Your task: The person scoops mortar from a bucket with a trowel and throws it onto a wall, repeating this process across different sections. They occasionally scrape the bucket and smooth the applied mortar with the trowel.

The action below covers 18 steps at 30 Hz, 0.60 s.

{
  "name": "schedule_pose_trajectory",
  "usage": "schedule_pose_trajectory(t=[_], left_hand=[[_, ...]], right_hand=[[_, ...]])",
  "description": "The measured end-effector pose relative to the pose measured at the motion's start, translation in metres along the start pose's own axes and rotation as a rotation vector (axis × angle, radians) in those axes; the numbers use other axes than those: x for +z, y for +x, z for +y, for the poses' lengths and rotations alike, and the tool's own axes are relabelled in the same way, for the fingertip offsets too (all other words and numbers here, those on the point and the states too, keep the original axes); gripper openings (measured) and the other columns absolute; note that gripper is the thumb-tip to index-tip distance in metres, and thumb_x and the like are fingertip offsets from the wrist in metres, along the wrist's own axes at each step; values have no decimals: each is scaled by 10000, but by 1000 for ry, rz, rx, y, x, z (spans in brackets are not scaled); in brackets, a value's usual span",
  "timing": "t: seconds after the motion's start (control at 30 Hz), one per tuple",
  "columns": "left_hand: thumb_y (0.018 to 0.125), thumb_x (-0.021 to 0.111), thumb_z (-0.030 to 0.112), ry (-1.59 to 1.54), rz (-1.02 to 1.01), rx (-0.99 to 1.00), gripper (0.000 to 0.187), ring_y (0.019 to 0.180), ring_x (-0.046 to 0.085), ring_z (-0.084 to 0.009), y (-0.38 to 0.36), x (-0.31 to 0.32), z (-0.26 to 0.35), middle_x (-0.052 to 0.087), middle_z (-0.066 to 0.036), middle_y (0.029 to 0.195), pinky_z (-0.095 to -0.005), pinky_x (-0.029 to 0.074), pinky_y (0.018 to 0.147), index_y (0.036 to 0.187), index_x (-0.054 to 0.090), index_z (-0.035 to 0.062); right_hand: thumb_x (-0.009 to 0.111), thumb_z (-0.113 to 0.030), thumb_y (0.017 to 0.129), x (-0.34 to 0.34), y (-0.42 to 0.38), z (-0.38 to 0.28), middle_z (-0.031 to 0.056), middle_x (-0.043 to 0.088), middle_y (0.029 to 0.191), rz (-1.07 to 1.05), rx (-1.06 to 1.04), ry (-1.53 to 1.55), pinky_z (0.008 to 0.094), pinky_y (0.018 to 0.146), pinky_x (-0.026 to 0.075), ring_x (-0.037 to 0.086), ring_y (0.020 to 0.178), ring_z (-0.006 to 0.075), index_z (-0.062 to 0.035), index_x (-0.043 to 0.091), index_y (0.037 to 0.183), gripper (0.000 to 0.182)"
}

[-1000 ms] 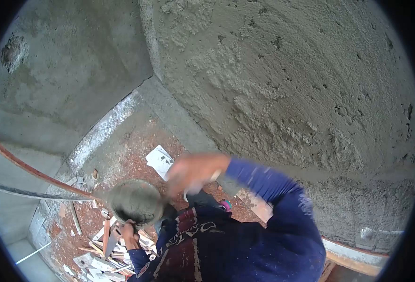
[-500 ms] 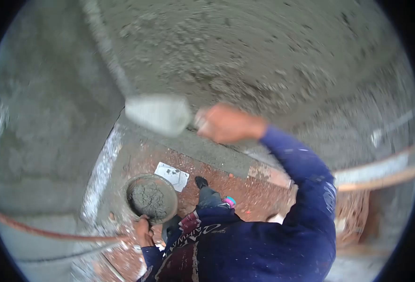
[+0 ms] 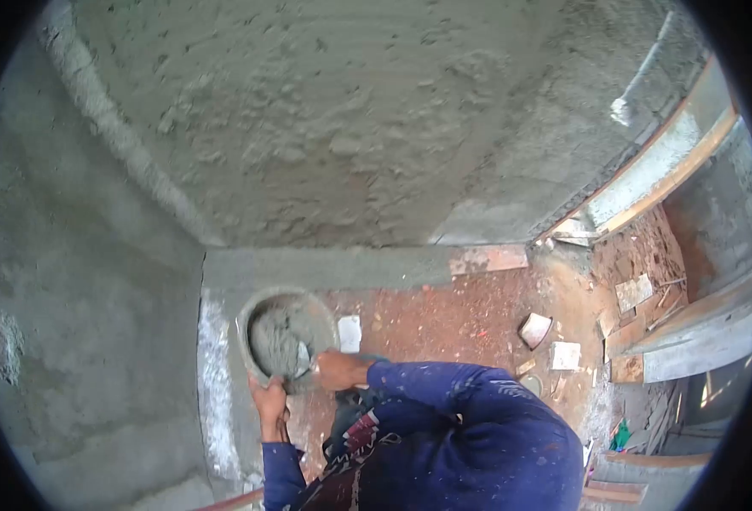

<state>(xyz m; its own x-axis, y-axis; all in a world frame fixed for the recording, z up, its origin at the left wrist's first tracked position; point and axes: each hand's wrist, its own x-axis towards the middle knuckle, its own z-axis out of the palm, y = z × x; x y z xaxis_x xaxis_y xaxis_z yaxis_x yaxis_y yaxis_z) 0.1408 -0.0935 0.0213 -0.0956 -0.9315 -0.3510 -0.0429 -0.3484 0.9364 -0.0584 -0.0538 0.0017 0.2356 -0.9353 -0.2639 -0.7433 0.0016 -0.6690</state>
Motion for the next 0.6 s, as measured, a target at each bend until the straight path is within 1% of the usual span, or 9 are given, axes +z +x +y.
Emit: schedule_pose_trajectory(t=[0.07,0.13,0.17,0.27,0.33,0.37,0.4,0.47,0.6], left_hand=[[761,587,-34,42,-4,128,710,1218,524,-286,9,-11,3,512,-184,1362,-363,413,1042,1433,358,-57],[794,582,-26,-33,23,-77,685,1138,567,-245,6,-15,38,564,-168,1292,-339,470,961,1442,359,-31],[793,571,-39,22,11,-5,674,1062,596,-226,22,-30,14,587,-160,1243,-329,496,901,1436,370,-29],[783,572,-47,-180,12,-83,647,1015,611,-224,30,-32,19,608,-152,1198,-334,505,874,1406,401,-35],[794,513,-78,-16,17,-115,552,899,615,-199,57,-33,22,630,-111,1075,-305,513,769,1338,455,2],[786,507,-90,-86,-25,-96,550,872,617,-192,61,-31,32,631,-107,1071,-309,519,756,1327,464,3],[786,507,-90,-87,-29,-96,550,872,617,-192,74,-29,40,631,-107,1071,-309,519,756,1327,464,3],[779,539,-86,-210,-102,-189,573,1016,619,-226,94,-35,45,632,-142,1150,-325,497,888,1343,455,-28],[784,533,-92,-144,-174,-132,547,1007,620,-228,159,-44,31,632,-139,1139,-327,502,881,1323,470,-26]], right_hand=[[624,-252,826,-22,-6,-16,261,663,850,-99,6,44,489,757,527,654,824,444,13,646,959,298],[608,-261,854,-31,-17,-26,256,666,859,47,168,87,497,750,527,651,828,442,2,645,982,295],[589,-280,882,-47,-21,-42,257,664,834,179,119,30,509,728,528,651,801,450,5,640,996,311],[569,-283,904,-58,-8,-30,277,646,783,-49,211,-104,526,700,523,645,751,466,23,628,995,324],[572,-270,907,-85,11,-39,292,624,737,16,120,-119,534,670,515,632,707,477,47,614,962,324],[577,-272,890,-86,13,-46,295,622,702,110,163,-73,532,678,524,630,702,491,50,632,796,340],[577,-272,890,-90,23,-40,295,622,702,112,166,-75,532,678,524,630,702,491,50,632,796,340],[579,-269,881,-83,38,-24,286,622,687,-20,256,-211,533,665,522,629,681,490,41,633,816,322],[579,-274,873,-83,82,-11,284,630,698,3,332,-142,531,671,525,643,710,475,39,633,896,319]])
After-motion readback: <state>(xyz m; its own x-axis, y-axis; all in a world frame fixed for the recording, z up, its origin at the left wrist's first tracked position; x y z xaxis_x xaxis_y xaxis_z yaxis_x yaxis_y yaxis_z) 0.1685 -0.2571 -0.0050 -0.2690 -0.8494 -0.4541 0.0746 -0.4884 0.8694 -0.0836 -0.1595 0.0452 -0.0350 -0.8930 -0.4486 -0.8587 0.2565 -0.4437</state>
